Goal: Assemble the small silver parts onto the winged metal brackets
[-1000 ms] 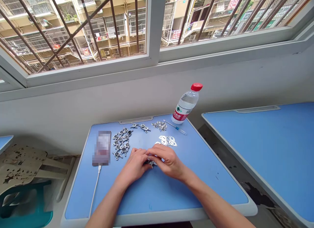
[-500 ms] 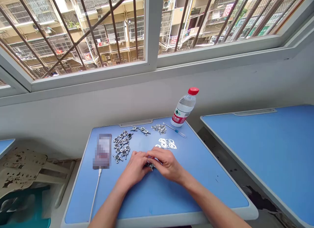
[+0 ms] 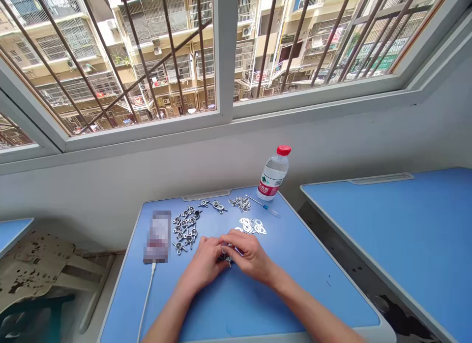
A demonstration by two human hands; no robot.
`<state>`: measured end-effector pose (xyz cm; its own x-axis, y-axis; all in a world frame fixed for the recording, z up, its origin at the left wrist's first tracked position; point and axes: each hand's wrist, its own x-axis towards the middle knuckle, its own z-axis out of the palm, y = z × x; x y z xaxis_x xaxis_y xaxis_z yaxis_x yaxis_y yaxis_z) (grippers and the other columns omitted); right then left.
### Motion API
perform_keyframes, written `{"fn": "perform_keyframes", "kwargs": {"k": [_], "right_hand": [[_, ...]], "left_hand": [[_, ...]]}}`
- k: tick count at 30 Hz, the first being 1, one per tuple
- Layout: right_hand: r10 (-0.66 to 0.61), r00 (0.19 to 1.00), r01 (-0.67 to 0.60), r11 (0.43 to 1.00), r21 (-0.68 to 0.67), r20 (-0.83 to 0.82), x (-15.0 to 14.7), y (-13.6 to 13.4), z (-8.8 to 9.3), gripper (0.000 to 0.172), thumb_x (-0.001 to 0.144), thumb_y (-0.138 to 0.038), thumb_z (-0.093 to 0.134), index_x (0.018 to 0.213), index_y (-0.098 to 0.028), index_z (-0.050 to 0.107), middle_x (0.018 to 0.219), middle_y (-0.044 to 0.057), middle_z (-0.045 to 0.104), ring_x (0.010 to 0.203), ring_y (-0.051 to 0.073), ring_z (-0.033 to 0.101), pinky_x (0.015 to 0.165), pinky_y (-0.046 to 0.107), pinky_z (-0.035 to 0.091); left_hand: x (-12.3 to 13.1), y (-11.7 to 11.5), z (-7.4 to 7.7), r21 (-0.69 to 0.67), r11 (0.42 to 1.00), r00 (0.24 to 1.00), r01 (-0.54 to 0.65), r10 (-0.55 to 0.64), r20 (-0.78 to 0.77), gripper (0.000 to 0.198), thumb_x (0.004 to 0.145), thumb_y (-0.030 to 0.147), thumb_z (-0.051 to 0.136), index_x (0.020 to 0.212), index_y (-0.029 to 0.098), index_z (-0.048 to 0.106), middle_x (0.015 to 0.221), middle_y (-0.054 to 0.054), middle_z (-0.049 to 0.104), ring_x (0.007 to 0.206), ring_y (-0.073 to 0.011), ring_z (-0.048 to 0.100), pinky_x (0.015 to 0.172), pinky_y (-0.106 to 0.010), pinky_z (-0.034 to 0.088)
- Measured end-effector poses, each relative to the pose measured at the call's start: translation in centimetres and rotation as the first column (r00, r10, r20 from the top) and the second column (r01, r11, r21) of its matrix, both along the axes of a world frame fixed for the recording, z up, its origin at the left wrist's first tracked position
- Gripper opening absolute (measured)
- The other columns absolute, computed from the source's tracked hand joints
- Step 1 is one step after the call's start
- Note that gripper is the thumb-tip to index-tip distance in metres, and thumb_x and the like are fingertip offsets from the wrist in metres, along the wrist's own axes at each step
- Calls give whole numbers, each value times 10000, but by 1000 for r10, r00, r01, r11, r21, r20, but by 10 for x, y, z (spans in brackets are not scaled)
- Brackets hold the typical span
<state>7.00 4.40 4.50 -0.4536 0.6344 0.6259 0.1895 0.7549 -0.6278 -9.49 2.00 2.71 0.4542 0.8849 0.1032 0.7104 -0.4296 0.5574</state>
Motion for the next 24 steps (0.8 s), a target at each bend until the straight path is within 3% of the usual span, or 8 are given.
{"fn": "perform_keyframes", "kwargs": {"k": [3, 5, 10, 14, 17, 21, 24], "right_hand": [[-9, 992, 4, 999, -41, -126, 3, 2, -1, 185, 943, -255, 532, 925, -187, 703, 644, 15, 600, 547, 127, 521, 511, 244, 456], [-86, 964, 52, 989, -140, -253, 8, 6, 0, 167, 917, -306, 592, 929, -190, 711, 696, 25, 643, 533, 122, 534, 499, 249, 473], [-406, 769, 177, 877, -446, -494, 25, 23, 4, 227, 827, -400, 684, 916, -195, 721, 717, 27, 681, 472, 113, 514, 450, 260, 469], [-488, 678, 166, 830, -533, -549, 31, 33, 7, 251, 767, -402, 717, 896, -187, 724, 709, 30, 692, 446, 102, 475, 422, 260, 438], [-495, 667, 152, 822, -549, -557, 31, 35, 6, 246, 756, -386, 719, 895, -183, 727, 712, 30, 694, 450, 96, 467, 425, 255, 431], [-501, 670, 153, 815, -558, -548, 30, 36, 4, 245, 745, -378, 721, 890, -182, 731, 713, 30, 696, 452, 92, 457, 422, 248, 427], [-503, 672, 151, 811, -565, -543, 30, 38, 3, 255, 740, -384, 718, 891, -179, 731, 708, 32, 696, 447, 94, 451, 417, 252, 429]], "left_hand": [[-1, 1, 4, -29, 1000, 1000, -5, 4, -5, 117, 784, 108, 700, 800, 205, 637, 938, 18, 685, 871, -177, 596, 799, -311, 360], [-3, 2, 9, -32, 999, 999, -37, 36, -11, 120, 763, 106, 700, 793, 205, 639, 843, 26, 674, 825, -167, 597, 797, -301, 373], [-17, 14, 28, 43, 983, 983, -181, 182, -8, 82, 835, 151, 613, 892, 204, 640, 851, 1, 657, 835, -169, 597, 829, -302, 392], [-19, 34, 38, 118, 958, 962, -261, 268, -45, 118, 854, 149, 563, 914, 209, 645, 901, -25, 662, 911, -208, 597, 880, -354, 366], [-12, 54, 35, 145, 955, 955, -260, 276, -105, 154, 829, 124, 578, 904, 227, 665, 926, -27, 681, 960, -231, 595, 900, -380, 357], [-3, 78, 18, 161, 947, 938, -280, 305, -165, 177, 786, 71, 607, 860, 215, 677, 953, -49, 689, 1000, -257, 589, 906, -404, 371], [0, 90, 7, 180, 929, 924, -323, 351, -154, 242, 785, 53, 596, 960, 203, 668, 1005, -71, 679, 1025, -267, 595, 914, -419, 392]]}}
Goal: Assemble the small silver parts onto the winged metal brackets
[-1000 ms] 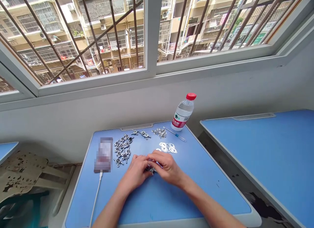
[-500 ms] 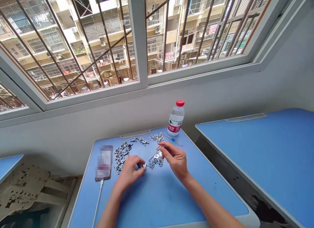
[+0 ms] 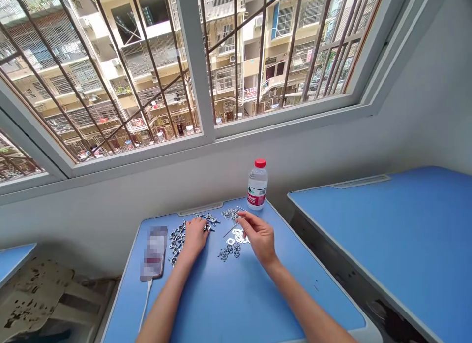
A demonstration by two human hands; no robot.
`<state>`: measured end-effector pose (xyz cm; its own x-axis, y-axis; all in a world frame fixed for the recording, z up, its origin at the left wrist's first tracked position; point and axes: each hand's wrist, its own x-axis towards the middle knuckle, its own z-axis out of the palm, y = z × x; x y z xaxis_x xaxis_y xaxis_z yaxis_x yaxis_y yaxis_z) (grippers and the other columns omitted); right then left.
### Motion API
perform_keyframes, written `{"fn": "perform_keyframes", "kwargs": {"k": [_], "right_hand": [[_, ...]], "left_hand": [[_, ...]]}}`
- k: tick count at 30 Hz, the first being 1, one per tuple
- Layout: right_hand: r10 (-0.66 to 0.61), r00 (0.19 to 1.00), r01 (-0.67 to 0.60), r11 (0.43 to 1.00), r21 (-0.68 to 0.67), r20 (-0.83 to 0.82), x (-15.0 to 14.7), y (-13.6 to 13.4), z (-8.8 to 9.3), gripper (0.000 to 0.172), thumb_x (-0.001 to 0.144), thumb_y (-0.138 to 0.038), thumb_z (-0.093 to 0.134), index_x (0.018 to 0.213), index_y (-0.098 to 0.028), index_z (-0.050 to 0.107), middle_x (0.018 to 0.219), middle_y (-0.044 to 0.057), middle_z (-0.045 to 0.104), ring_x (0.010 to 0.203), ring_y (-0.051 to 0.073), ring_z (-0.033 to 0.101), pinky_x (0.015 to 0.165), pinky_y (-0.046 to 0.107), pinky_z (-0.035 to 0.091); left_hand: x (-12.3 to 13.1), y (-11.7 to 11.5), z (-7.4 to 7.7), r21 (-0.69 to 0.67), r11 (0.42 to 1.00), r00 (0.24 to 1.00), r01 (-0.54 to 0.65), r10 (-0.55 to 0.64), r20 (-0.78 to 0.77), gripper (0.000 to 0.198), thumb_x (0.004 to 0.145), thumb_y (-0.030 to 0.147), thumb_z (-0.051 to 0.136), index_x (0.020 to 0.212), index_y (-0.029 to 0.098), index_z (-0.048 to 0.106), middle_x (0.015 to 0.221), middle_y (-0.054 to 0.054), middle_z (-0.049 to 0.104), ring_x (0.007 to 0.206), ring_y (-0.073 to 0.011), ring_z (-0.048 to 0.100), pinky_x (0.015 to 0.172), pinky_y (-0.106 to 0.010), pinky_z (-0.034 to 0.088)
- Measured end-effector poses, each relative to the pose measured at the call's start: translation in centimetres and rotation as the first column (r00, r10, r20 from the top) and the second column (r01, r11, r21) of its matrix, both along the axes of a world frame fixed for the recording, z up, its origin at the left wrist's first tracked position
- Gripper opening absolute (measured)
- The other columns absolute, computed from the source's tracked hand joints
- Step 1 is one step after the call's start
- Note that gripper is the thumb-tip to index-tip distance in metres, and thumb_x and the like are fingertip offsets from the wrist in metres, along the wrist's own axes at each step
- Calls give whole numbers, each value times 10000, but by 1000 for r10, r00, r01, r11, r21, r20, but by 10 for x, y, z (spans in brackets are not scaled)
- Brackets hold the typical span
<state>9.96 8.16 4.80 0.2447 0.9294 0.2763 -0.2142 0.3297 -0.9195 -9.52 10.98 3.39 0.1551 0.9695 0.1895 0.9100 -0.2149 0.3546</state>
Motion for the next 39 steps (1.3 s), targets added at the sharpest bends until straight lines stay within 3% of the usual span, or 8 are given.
{"fn": "perform_keyframes", "kwargs": {"k": [5, 9, 13, 19, 28, 31, 35, 39], "right_hand": [[8, 1000, -8, 1000, -4, 29, 1, 0, 0, 247, 758, -381, 702, 899, -180, 733, 719, 31, 691, 450, 93, 448, 438, 260, 433], [11, 999, -12, 1000, 5, 51, 2, -2, 0, 241, 767, -379, 696, 900, -180, 731, 724, 34, 689, 464, 97, 452, 451, 262, 432], [28, 998, -28, 1000, -1, 63, 3, -4, 2, 248, 770, -385, 689, 906, -181, 728, 719, 36, 694, 467, 105, 459, 451, 268, 439], [34, 994, -34, 999, -6, 108, 1, -5, 4, 246, 750, -390, 701, 884, -186, 734, 691, 31, 688, 484, 117, 465, 456, 272, 456], [34, 992, -33, 999, -9, 123, -1, -4, 0, 259, 744, -397, 699, 880, -178, 728, 672, 27, 675, 483, 114, 453, 450, 268, 441], [29, 990, -29, 1000, -3, 139, -1, -4, -1, 252, 758, -398, 691, 879, -180, 727, 678, 27, 675, 485, 112, 454, 456, 268, 436], [21, 984, -22, 1000, 1, 175, 0, -3, -2, 257, 775, -404, 676, 889, -180, 729, 685, 29, 671, 492, 115, 460, 463, 274, 437], [13, 981, -15, 1000, 5, 194, 0, -3, -3, 265, 776, -414, 672, 885, -178, 724, 676, 25, 659, 493, 113, 453, 466, 273, 440]], "left_hand": [[-9, 5, 0, 36, 999, 997, -40, 38, 72, 416, 801, 35, 545, 1174, 210, 596, 1154, -80, 631, 976, -198, 645, 895, -345, 463], [-37, -10, 16, 31, 997, 994, -66, 63, 87, 281, 835, 70, 505, 1033, 203, 654, 1049, -56, 668, 923, -185, 658, 869, -315, 483], [-63, -47, 27, -16, 997, 995, -82, 82, 48, 203, 873, 151, 498, 944, 217, 676, 921, -34, 685, 861, -188, 658, 791, -291, 495], [-63, -88, 11, -68, 990, 988, -127, 120, -100, 259, 801, 195, 625, 1055, 226, 669, 1040, -81, 651, 1036, -289, 599, 854, -397, 440], [-53, -116, -9, -84, 988, 981, -129, 115, -157, 467, 777, 16, 422, 1183, 195, 569, 1129, -99, 620, 1091, -271, 559, 878, -392, 422], [-48, -132, -12, -101, 993, 996, -64, 57, -70, 556, 742, -25, 374, 1213, 213, 546, 1142, -88, 614, 1099, -245, 557, 913, -381, 435], [-38, -148, -8, -150, 985, 984, 79, -53, 169, 583, 739, -24, 369, 1233, 236, 538, 1199, -89, 584, 1135, -228, 547, 983, -381, 444], [-36, -153, 2, -185, 980, 964, 70, -19, 263, 551, 756, 50, 484, 1267, 252, 524, 1279, -97, 530, 1218, -253, 503, 1035, -404, 423]]}}
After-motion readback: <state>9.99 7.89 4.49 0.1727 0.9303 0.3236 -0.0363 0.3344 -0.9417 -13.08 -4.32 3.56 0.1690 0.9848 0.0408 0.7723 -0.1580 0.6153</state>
